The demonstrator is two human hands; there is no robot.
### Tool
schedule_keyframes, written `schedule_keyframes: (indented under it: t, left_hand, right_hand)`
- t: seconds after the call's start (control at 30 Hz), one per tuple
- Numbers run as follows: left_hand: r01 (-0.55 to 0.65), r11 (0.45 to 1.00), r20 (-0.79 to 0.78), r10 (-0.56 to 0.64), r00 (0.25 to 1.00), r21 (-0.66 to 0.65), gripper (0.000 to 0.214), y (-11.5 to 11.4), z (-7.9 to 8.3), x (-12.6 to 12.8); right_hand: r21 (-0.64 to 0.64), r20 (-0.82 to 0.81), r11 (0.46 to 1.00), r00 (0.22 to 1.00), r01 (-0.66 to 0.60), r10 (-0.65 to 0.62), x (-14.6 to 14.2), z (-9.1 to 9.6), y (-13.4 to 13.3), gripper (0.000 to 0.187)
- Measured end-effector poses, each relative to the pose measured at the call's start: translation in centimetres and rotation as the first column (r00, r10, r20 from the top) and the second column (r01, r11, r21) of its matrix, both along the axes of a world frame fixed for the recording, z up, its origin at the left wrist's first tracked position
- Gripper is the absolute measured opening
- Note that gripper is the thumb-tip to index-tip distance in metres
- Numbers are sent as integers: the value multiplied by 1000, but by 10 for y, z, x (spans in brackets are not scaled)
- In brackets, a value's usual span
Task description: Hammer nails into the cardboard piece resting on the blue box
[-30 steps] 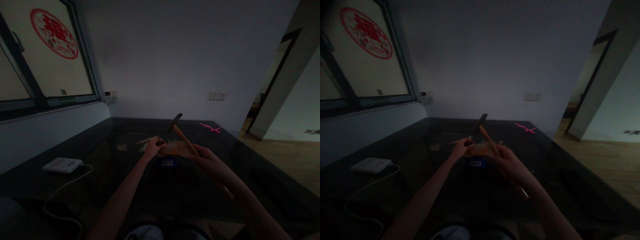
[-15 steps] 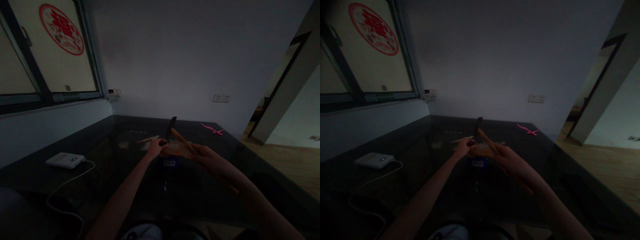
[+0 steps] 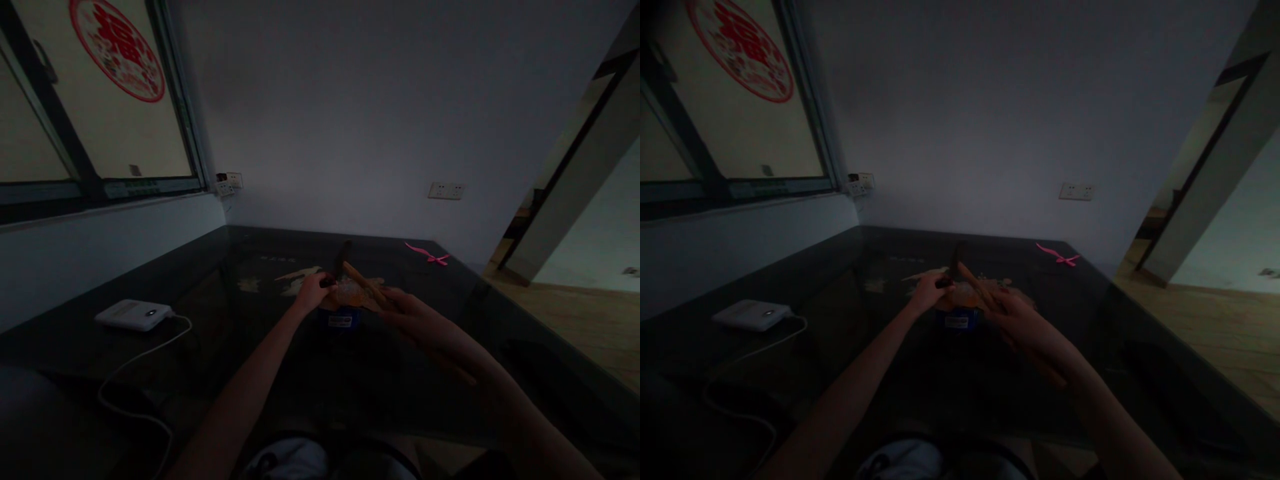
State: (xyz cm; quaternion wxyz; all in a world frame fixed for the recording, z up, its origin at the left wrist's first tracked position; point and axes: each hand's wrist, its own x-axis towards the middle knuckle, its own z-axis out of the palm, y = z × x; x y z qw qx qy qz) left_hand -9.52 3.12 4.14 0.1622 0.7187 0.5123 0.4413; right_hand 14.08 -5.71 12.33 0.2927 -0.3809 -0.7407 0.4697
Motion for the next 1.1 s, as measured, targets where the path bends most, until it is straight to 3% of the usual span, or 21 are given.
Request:
schedule_keyframes:
  t: [0.27,0.43,0.67,0.87,1.1]
  left_hand:
    - [22,1000,10,-22,1000,10,12,0,-1,0]
    - [-19,1000,-36,19,999,6,17,4,-5,-1]
    - [15,999,-8,-15,1000,36,14,7,-10,-2]
    - [-9,1000,-19,9,1000,28,18,7,-8,-2]
    - [14,1000,3,-14,1000,11,15,8,-8,-3]
  right_hand:
    - [-7,117,999,992,52,-51,0,3,-8,41]
    - [-50,166,997,985,58,-49,3,-5,-7,46]
    - [-26,116,999,992,47,-44,5,0,-11,49]
    - [-63,132,998,991,23,-14,9,-11,-4,42]
    - [-28,116,998,992,60,-56,5,2,-12,45]
